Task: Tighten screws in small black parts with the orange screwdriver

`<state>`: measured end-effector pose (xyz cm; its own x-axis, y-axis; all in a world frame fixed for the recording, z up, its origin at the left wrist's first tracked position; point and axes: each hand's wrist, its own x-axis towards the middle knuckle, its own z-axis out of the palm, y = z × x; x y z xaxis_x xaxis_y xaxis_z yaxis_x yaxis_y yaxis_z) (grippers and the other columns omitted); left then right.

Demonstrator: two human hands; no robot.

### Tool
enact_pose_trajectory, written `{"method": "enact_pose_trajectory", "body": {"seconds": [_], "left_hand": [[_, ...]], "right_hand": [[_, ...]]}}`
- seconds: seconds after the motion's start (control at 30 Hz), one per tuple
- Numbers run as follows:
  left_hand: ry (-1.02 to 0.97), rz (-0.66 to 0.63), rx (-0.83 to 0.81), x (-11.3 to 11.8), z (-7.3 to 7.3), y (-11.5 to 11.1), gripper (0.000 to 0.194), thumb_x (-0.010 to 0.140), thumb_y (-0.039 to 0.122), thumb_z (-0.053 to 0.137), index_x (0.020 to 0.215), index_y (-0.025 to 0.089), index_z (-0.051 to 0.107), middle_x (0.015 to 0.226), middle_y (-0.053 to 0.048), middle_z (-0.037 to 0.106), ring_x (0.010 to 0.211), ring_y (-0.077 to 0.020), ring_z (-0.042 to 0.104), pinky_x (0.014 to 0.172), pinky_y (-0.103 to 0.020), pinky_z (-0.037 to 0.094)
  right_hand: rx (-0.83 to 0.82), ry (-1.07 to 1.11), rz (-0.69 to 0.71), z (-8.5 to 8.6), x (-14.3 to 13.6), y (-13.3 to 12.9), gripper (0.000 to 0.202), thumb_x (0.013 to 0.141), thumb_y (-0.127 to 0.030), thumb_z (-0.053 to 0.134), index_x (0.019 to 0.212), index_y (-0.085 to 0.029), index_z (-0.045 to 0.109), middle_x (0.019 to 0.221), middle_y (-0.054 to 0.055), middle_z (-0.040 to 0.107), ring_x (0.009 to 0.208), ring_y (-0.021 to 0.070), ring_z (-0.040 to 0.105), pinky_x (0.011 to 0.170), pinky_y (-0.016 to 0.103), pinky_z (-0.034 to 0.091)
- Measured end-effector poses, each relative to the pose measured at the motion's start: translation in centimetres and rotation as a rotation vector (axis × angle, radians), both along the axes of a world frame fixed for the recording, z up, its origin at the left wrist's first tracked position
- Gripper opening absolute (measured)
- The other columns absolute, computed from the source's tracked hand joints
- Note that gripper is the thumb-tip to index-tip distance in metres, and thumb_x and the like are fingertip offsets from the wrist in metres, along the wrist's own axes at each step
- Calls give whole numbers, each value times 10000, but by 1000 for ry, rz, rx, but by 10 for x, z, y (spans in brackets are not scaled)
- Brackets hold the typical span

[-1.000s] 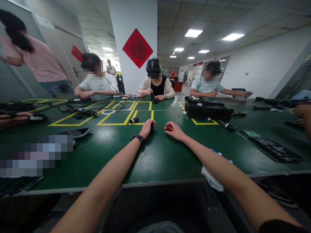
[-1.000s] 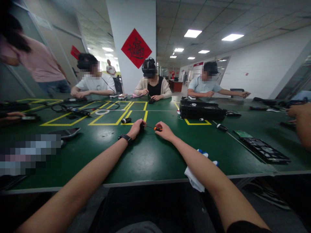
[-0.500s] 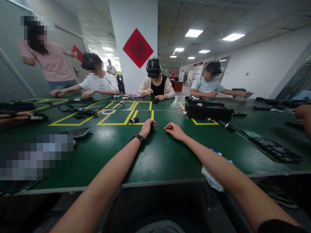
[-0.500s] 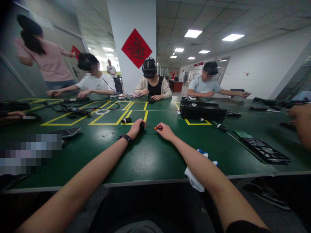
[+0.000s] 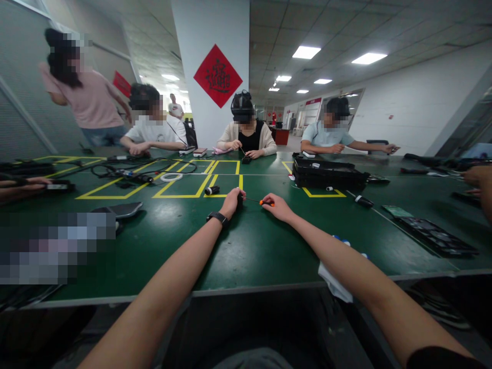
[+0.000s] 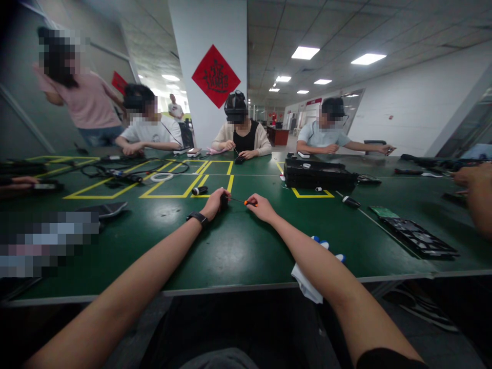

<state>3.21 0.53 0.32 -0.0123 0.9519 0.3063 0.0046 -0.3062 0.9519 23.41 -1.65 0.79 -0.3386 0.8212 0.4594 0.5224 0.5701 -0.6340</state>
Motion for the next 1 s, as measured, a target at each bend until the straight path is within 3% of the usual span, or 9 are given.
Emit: {"method": "enact_pose_trajectory", "body": {"seconds": [0.23, 0.4, 0.57, 0.8, 0.9, 1.0], "left_hand": [[45, 6, 23, 0, 2, -4, 394, 766, 475, 344, 741, 151, 566, 688, -42, 588, 604, -124, 524, 560, -242, 389], [63, 28, 0, 1, 4, -6, 414, 769, 485, 327, 733, 150, 567, 696, -42, 590, 617, -126, 527, 577, -243, 388], [111, 21, 41, 0, 3, -4, 417, 769, 499, 329, 743, 152, 558, 725, -34, 591, 645, -123, 526, 601, -241, 387], [109, 19, 63, 0, 0, 0, 404, 772, 489, 336, 737, 156, 561, 779, -35, 595, 683, -124, 531, 652, -256, 394], [107, 10, 73, 0, -1, 0, 401, 772, 488, 339, 741, 155, 560, 775, -34, 594, 681, -124, 530, 654, -257, 393], [119, -2, 95, -1, -1, 0, 402, 772, 489, 339, 745, 155, 560, 787, -34, 591, 689, -125, 529, 649, -255, 391]], "right_hand": [[22, -53, -3, 4, -1, -5, 195, 723, -264, 532, 892, -168, 553, 838, 23, 586, 767, 121, 518, 709, 254, 388], [136, -147, -47, 2, -2, -1, 181, 783, -267, 452, 783, -156, 595, 824, 45, 575, 807, 138, 489, 755, 275, 359], [159, -122, -37, 0, 0, 1, 197, 697, -266, 568, 863, -161, 559, 840, 23, 561, 782, 132, 478, 709, 254, 369], [130, -180, -58, -2, 3, 6, 158, 739, -292, 514, 778, -155, 583, 809, 36, 557, 796, 144, 468, 738, 274, 355], [145, -159, -36, -3, 4, 5, 222, 678, -304, 590, 849, -166, 564, 858, 27, 554, 817, 147, 465, 729, 269, 362], [129, -157, -14, -2, 3, 4, 244, 704, -339, 562, 879, -169, 568, 876, 34, 553, 833, 150, 462, 732, 272, 364]]}}
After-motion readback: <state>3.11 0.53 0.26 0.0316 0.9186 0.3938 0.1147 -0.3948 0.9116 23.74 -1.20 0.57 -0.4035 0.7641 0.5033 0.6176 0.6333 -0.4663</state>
